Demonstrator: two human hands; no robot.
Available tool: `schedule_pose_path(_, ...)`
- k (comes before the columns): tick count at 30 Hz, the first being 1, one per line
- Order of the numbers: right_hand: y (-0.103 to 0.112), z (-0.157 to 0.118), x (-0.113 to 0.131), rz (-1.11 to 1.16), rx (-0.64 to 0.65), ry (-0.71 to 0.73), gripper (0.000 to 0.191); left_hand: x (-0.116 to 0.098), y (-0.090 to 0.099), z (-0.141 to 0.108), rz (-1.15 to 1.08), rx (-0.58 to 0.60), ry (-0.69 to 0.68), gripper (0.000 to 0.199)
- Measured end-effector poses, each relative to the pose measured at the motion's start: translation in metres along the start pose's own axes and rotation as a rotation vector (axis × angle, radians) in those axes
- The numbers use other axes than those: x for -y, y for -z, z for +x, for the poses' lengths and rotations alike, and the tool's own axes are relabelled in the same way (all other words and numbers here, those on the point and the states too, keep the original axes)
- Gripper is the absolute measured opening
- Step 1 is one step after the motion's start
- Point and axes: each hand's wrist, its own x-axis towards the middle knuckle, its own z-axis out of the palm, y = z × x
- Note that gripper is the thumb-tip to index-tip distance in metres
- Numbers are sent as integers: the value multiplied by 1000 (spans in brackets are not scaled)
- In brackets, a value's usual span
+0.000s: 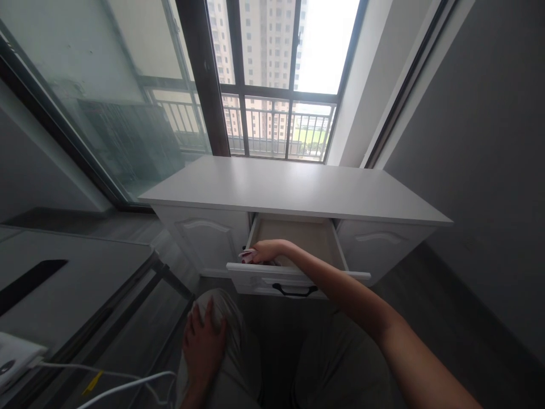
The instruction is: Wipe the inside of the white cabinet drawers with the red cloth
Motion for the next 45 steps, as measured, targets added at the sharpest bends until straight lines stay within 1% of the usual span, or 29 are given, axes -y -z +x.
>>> schedule_pose_path(3, 13, -26, -2, -49, -111, -99, 29, 1, -1, -1, 5, -7, -7, 64)
schedule_pose_path(5, 20, -50, -10, 18, -229, -152, 29, 0, 1, -2, 8, -6, -15, 64)
schedule_pose_path(7, 25, -78, -22, 152, -363, -172, 29, 0, 2, -1, 9, -7, -18, 65)
schedule_pose_path(10, 19, -123, -48, 429, -621, -110, 37, -1, 4, -1, 4, -8, -15, 65)
schedule_pose_path(12, 6, -155, -65, 650, -835, -90, 41, -1, 4, 0, 3, -2, -16, 64)
schedule_pose_path(14, -14, -187, -81, 892, -1104, -83, 42, -2, 3, 0, 4, 3, -17, 63)
schedule_pose_path(16, -38, -216, -93, 1105, -1386, -5, 39, -2, 2, -1, 4, 4, -10, 62)
schedule_pose_path(17, -51, -229, -97, 1192, -1496, 51, 38, -2, 1, -1, 3, 4, -6, 63)
schedule_pose_path(20, -81, -253, -105, 1400, -1751, 227, 38, -2, -1, -1, 0, 2, -10, 62)
schedule_pose_path(22, -91, -255, -108, 1514, -1874, 324, 36, -3, -1, -1, -2, 1, -18, 62)
schedule_pose_path(24, -92, -249, -110, 1601, -1936, 390, 35, -5, 0, -1, -6, 4, -14, 63)
schedule_pose_path(27, -85, -235, -112, 1644, -1952, 450, 35, -6, 1, -1, -17, 9, -4, 64)
schedule_pose_path(30, -80, -227, -110, 1641, -1979, 460, 29, -5, 1, -1, -25, 1, -9, 64)
schedule_pose_path(32, -82, -227, -107, 1665, -1986, 441, 30, -4, 0, -2, -27, -4, -12, 63)
schedule_pose_path(36, -96, -234, -106, 1739, -1961, 397, 40, 1, -2, -1, -45, -14, -25, 63)
schedule_pose_path(40, -115, -243, -108, 1743, -1964, 388, 47, 7, -7, 0, -105, -53, -38, 62)
schedule_pose_path(43, -128, -249, -109, 1726, -1974, 371, 48, 3, -6, -4, -237, -159, -91, 57)
schedule_pose_path(45, -135, -253, -105, 1724, -1974, 350, 48, -11, 3, -10, -381, -236, -161, 50)
